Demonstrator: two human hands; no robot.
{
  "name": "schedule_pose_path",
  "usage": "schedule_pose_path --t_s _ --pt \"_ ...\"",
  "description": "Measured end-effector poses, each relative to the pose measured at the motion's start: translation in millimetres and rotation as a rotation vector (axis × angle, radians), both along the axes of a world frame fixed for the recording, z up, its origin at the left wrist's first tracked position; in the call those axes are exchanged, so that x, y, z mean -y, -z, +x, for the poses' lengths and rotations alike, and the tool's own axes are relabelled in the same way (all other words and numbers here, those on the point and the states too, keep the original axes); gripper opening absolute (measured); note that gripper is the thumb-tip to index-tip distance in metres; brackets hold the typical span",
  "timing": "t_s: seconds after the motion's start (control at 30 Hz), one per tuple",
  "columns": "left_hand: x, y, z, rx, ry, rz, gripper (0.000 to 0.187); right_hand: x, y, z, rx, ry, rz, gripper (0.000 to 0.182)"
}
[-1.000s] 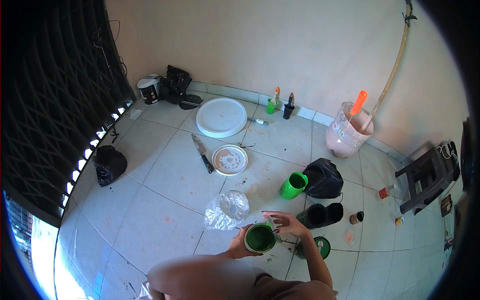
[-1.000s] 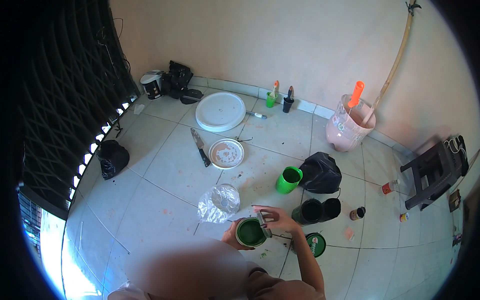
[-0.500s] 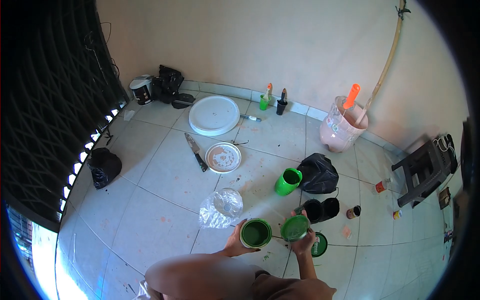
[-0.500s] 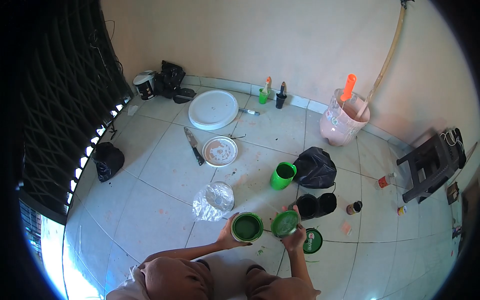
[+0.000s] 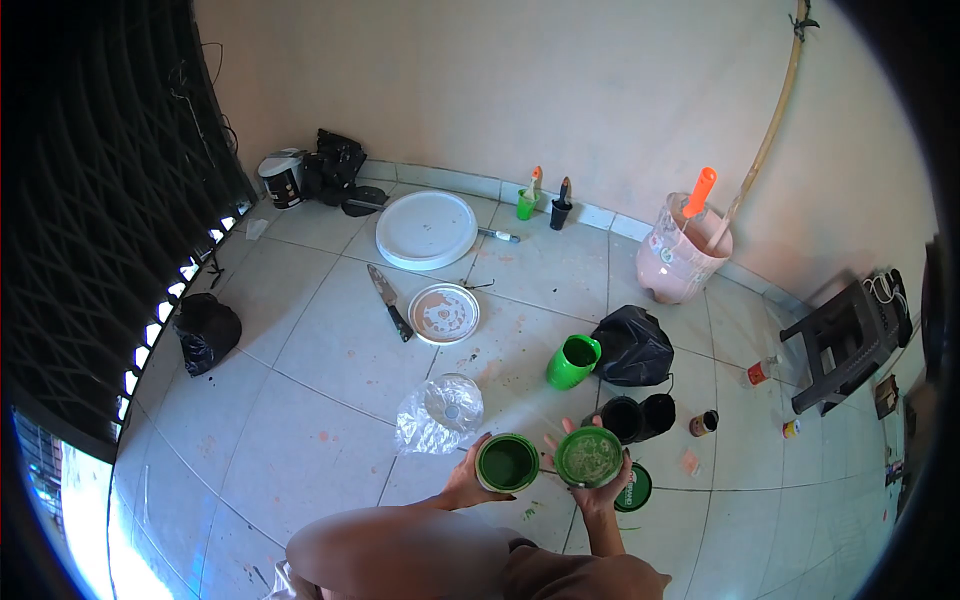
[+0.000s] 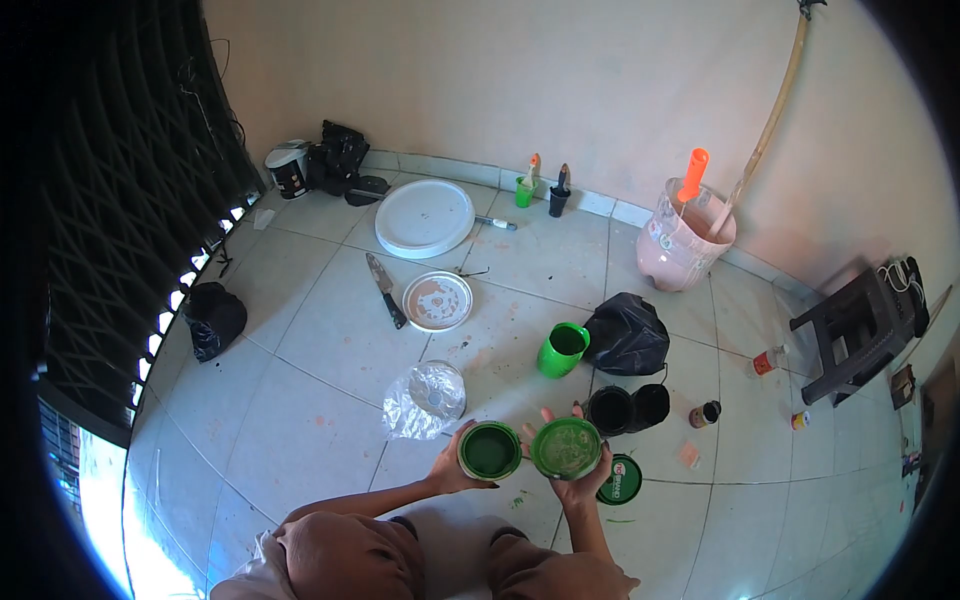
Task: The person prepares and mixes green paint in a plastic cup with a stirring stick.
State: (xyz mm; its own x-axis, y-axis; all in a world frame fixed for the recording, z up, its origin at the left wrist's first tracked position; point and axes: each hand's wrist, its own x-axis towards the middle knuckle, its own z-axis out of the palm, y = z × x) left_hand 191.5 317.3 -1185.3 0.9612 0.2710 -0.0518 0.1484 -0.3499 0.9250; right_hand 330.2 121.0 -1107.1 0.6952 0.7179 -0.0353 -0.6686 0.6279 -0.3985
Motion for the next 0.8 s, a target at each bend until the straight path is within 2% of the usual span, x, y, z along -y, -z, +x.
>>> schedule_pose_path --t_s 0.03,0.13,0.23,0.3,0.43,0.53,0.6,0.67,0.77,0.8 --pt "-0.2 -2.7 -0.9 -0.019 0.008 -0.025 0.128 -1.7 -6.7 -1.1 0.002 -0.017 0.01 0.082" --pt "-4.8 -7.6 -13.8 0.013 0.02 0.154 0.129 -7.8 -25.4 -3.8 0.009 -0.098 0.137 0.082" --pt "-2.4 -9.9 -29.7 0.259 0.035 0.275 0.122 -13.4 -42.9 -7.3 -0.023 -0.148 0.212 0.084" --pt "4.6 -20.0 -29.1 0.416 -0.043 0.277 0.117 -18.0 -50.7 -10.3 0.003 -0.151 0.213 0.084" --pt "8.2 -72.4 -11.0 0.662 -0.133 0.318 0.117 -25.6 -62.1 -14.5 0.09 -0.158 0.17 0.084" --pt "-8.4 -144.5 0.4 0.55 0.037 0.525 0.127 -29.0 -62.1 -17.9 0.048 -0.209 0.104 0.082" --pt "-15.8 -184.5 10.0 0.376 0.193 0.561 0.132 -29.2 -59.5 -19.2 0.02 -0.252 0.062 0.079" --pt "-20.2 -202.2 15.0 0.257 0.334 0.611 0.135 -28.8 -54.0 -22.3 0.0 -0.298 0.033 0.075" --pt "-20.9 -214.8 20.1 0.194 0.511 0.693 0.135 -24.3 -29.9 -30.9 -0.441 -0.327 0.355 0.071" --pt "-19.7 -212.9 21.4 0.189 0.536 0.693 0.134 -22.9 -25.0 -31.5 -0.349 -0.318 0.218 0.067"
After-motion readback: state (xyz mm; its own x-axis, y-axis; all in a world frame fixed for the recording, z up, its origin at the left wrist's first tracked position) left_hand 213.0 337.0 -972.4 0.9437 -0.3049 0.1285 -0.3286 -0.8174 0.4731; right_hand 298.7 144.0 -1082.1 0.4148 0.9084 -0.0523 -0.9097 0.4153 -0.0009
